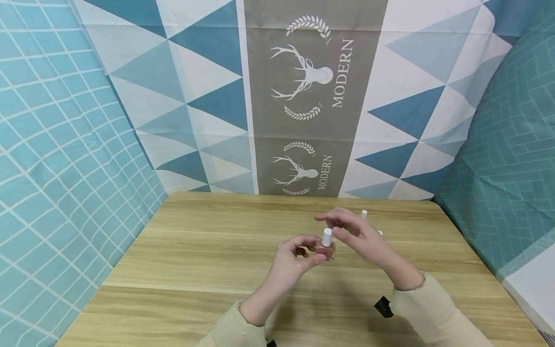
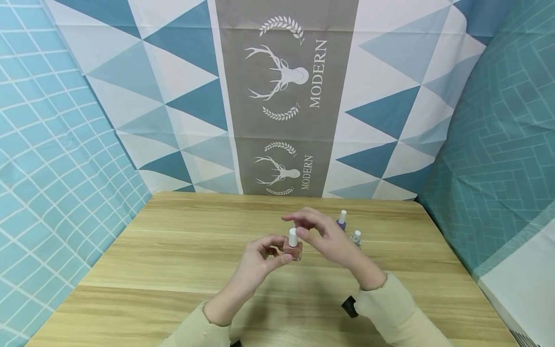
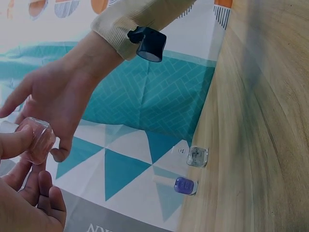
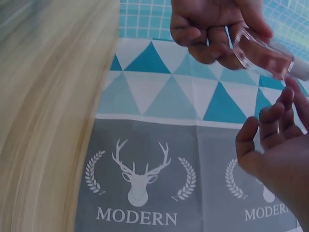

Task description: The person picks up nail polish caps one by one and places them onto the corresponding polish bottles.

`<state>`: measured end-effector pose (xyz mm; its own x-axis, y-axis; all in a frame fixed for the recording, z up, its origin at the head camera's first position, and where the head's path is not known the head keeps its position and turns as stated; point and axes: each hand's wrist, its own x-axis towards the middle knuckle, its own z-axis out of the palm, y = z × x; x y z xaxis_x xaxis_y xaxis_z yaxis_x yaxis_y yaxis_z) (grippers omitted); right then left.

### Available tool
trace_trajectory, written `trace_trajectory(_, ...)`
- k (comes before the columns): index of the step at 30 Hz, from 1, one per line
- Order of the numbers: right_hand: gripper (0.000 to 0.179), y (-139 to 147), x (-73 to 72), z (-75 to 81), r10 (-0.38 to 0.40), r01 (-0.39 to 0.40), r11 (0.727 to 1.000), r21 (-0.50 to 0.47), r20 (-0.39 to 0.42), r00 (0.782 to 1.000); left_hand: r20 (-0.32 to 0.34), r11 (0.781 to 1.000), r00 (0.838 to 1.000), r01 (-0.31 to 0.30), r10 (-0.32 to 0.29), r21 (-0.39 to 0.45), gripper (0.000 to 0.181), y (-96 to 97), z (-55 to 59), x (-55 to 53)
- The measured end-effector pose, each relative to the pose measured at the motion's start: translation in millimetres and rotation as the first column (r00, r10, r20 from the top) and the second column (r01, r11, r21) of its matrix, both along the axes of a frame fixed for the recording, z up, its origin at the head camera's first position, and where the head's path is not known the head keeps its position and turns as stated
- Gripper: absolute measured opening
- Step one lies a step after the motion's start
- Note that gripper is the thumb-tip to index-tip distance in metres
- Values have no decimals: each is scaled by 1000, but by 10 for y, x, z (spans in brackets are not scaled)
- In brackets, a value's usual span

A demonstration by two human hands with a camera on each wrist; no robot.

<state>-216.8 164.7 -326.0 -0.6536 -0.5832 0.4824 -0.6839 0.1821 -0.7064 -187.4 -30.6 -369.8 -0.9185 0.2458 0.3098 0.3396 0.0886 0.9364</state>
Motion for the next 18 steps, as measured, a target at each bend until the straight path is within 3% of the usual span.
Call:
trace_trajectory(7, 34, 47, 8, 51, 153, -154, 988, -18, -69, 986, 12, 1000, 1000, -8, 8, -8, 25, 9, -12, -10)
trace_trajectory(18, 23, 61, 16, 31, 131, -132, 991, -31, -34, 991, 42, 1000, 999, 2, -2, -11, 26, 34, 46, 23)
